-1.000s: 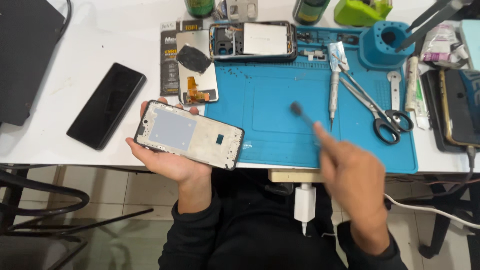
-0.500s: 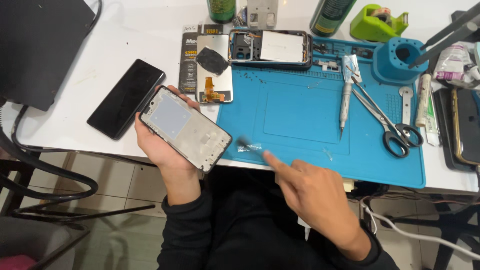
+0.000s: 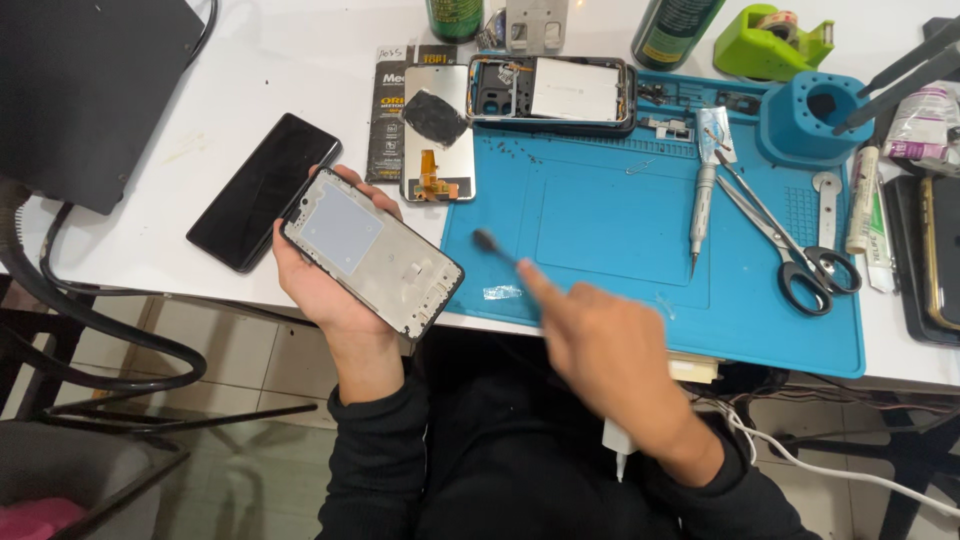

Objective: The person holds a disassembled phone frame and scrapes old adhesive residue from its inner edges using a thin metal pry tool, rotating the frame to work around it. They then brush the frame with a soft brush, set it down, and pick up the phone's back cover to reattach it to the frame.

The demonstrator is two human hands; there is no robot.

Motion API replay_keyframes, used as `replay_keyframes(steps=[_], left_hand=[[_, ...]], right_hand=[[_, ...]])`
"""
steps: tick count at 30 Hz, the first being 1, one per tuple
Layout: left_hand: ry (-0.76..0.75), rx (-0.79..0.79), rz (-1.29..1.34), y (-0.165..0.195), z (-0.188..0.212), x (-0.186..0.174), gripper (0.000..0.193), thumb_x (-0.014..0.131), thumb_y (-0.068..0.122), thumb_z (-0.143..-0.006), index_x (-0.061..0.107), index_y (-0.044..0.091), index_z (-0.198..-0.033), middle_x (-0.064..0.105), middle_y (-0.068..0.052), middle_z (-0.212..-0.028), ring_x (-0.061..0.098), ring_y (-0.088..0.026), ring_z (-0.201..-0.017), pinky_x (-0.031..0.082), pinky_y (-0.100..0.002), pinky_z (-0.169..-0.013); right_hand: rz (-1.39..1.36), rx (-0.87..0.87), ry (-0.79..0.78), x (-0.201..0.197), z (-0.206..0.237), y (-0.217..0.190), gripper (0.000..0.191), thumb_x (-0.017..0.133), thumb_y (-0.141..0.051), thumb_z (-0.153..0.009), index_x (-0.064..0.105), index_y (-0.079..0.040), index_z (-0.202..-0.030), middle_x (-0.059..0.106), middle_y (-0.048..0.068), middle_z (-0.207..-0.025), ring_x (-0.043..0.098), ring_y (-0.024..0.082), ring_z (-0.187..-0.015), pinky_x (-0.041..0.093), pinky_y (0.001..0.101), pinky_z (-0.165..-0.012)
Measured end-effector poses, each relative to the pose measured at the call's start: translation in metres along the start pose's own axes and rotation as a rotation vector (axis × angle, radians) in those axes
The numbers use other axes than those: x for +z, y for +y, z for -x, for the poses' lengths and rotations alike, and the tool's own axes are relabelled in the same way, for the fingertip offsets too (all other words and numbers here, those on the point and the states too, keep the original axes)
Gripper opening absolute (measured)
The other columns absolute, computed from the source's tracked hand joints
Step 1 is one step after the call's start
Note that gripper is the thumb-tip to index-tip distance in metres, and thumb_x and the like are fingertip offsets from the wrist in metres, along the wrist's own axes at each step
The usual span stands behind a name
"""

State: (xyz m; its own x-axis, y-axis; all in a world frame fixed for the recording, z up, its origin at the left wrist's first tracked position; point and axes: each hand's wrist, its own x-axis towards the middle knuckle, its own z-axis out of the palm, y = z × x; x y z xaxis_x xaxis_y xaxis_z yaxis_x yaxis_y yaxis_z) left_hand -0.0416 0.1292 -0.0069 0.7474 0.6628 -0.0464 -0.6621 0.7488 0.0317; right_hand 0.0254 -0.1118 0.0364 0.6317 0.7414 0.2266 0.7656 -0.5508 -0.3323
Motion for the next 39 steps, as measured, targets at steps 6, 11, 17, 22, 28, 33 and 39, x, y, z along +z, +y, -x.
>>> replay_keyframes(steps=[6,11,17,22,28,33,39], left_hand=[[-0.035,-0.014,0.031,0.000,0.003,0.003,0.052,0.033,0.041,-0.105,0.058,0.005,-0.133,0.060,-0.015,-0.124,0.058,-0.031,-0.106,0.052,-0.045,-0.097],[-0.027,-0.005,-0.011,0.000,0.004,0.003,0.051,0.034,0.040,-0.106,0.059,0.005,-0.134,0.060,-0.015,-0.125,0.058,-0.031,-0.107,0.052,-0.045,-0.098],[-0.028,-0.011,-0.042,-0.009,0.003,0.003,0.052,0.034,0.042,-0.105,0.059,0.005,-0.132,0.062,-0.015,-0.124,0.058,-0.031,-0.107,0.052,-0.047,-0.097],[0.024,-0.031,-0.116,-0.010,0.008,0.005,0.055,0.035,0.045,-0.103,0.060,0.005,-0.132,0.063,-0.015,-0.124,0.060,-0.032,-0.106,0.053,-0.048,-0.095],[0.019,-0.043,-0.103,-0.009,0.010,0.004,0.056,0.035,0.046,-0.105,0.060,0.006,-0.134,0.063,-0.016,-0.125,0.060,-0.033,-0.106,0.053,-0.048,-0.095],[0.010,-0.045,-0.153,-0.009,0.007,0.001,0.057,0.034,0.046,-0.104,0.060,0.005,-0.136,0.063,-0.015,-0.126,0.059,-0.033,-0.106,0.053,-0.049,-0.095],[-0.041,-0.037,-0.093,-0.003,0.011,0.002,0.056,0.034,0.045,-0.108,0.058,0.005,-0.139,0.061,-0.017,-0.130,0.059,-0.033,-0.111,0.052,-0.047,-0.098]], right_hand=[[-0.084,-0.054,0.044,-0.013,0.015,0.002,0.047,0.066,-0.013,-0.089,0.068,-0.026,-0.134,0.063,0.005,-0.066,0.060,0.025,-0.054,0.045,0.0405,-0.049],[0.010,0.341,-0.039,-0.067,0.057,0.027,0.045,0.068,-0.015,-0.083,0.074,-0.031,-0.124,0.064,0.004,-0.060,0.057,0.020,-0.046,0.045,0.0378,-0.048],[-0.095,0.200,-0.117,-0.049,0.057,0.040,0.035,0.072,-0.019,-0.084,0.077,-0.027,-0.117,0.061,0.005,-0.052,0.056,0.020,-0.043,0.042,0.0392,-0.044],[-0.215,-0.152,-0.133,-0.026,0.012,0.024,0.043,0.071,-0.014,-0.081,0.076,-0.020,-0.123,0.062,0.005,-0.058,0.056,0.022,-0.049,0.041,0.0372,-0.045],[-0.116,0.132,-0.246,-0.067,0.011,0.046,0.037,0.070,-0.017,-0.084,0.081,-0.028,-0.117,0.063,0.006,-0.054,0.055,0.021,-0.043,0.041,0.0365,-0.045],[-0.233,-0.066,-0.167,-0.052,0.015,0.057,0.033,0.070,-0.015,-0.080,0.082,-0.018,-0.110,0.066,0.007,-0.059,0.054,0.020,-0.043,0.041,0.0342,-0.042],[-0.150,0.258,-0.272,-0.070,0.030,0.078,0.019,0.074,-0.018,-0.088,0.084,-0.021,-0.104,0.066,0.006,-0.054,0.053,0.018,-0.042,0.039,0.0353,-0.044]])
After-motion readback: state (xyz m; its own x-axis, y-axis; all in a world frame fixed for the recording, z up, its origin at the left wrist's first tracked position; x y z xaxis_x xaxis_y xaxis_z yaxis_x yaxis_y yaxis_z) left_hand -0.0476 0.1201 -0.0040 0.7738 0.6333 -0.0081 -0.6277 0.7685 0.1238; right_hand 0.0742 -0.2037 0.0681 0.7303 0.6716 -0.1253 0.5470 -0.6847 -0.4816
